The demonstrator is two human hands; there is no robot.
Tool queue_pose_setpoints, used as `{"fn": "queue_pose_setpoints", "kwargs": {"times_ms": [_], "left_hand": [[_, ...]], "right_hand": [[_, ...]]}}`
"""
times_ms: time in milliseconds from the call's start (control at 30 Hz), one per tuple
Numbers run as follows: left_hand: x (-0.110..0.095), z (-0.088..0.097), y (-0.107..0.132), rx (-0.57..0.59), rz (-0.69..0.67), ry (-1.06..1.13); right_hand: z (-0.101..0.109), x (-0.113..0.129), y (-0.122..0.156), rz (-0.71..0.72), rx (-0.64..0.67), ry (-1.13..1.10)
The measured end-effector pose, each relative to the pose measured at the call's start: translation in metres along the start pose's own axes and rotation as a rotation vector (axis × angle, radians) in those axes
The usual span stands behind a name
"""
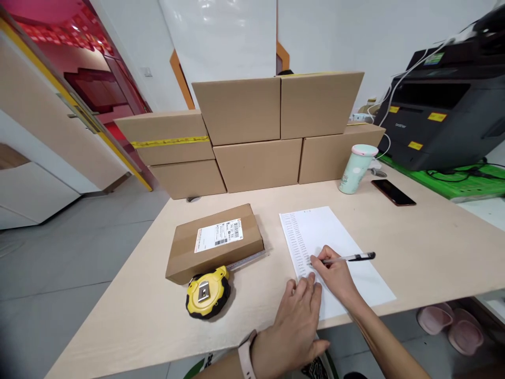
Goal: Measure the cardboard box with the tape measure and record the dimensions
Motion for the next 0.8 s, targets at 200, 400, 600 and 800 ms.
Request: {"fn": "queue_pose_setpoints", "kwargs": {"times_ms": [200,400,600,800], "left_hand": [[0.003,-0.014,-0.002,-0.037,0.065,-0.067],[0.005,-0.02,-0.001,-0.069,0.077,-0.082],[0.004,-0.016,-0.002,-0.071,0.078,-0.117],[0.004,-0.012,-0.001,-0.072,0.076,-0.138]], "right_hand": [[0.001,0.002,0.001,0.027,0.028,0.091],[-0.001,0.008,0.003,0.011,0.036,0.131],[-0.002,0.01,0.003,0.001,0.054,0.149],[-0.001,0.008,0.003,-0.009,0.055,0.16]]}}
Point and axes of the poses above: each hand's wrist, its own y-axis away from the middle knuckle, its own z-axis out of the back of the hand, x = y × z, the point moved 1 cm from there along -y, towards the middle knuckle, and after that the axes turned 13 degrees about x, right-handed, at the moved point
